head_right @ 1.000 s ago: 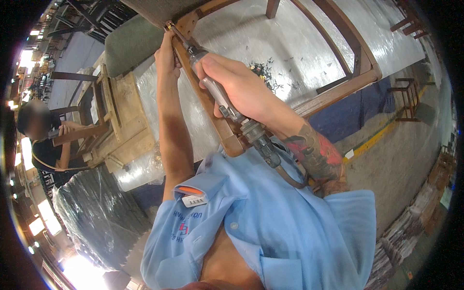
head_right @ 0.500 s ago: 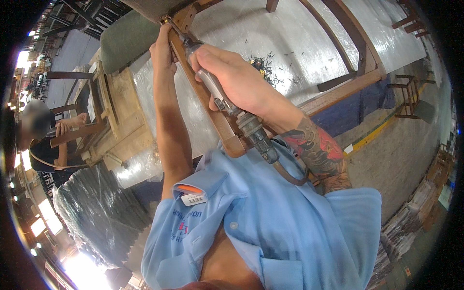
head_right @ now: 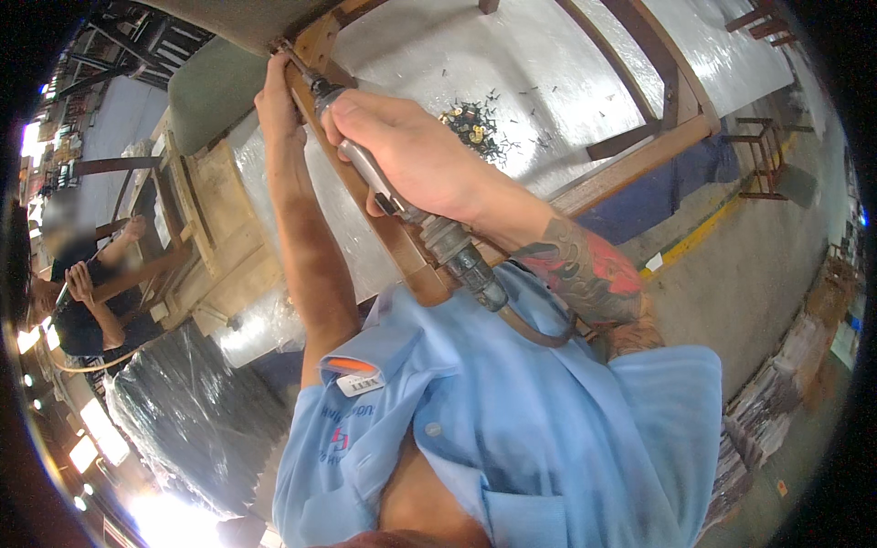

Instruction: The person assembles a wooden chair by attaching the seat and backrest to the frame using a pneumatic screwdriver. They position the chair, insert screws, and tighten them at multiple attachment points.

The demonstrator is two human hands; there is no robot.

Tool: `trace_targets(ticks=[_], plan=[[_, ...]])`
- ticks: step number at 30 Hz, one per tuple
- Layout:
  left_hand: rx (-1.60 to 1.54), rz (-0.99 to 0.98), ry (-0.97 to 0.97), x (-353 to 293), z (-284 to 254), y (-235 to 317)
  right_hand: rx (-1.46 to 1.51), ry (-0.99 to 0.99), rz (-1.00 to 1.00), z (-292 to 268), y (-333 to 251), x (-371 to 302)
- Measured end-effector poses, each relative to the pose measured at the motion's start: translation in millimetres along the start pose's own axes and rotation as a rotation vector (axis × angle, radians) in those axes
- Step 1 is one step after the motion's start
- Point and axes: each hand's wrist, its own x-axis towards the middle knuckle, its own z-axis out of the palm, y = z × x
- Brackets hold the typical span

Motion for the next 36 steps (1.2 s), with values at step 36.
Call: trace_targets(ticks=[36], plan=[[-0.057,-0.112,-0.111,9,-2,0,-0.102,0.029,0.006,13,-7,33]])
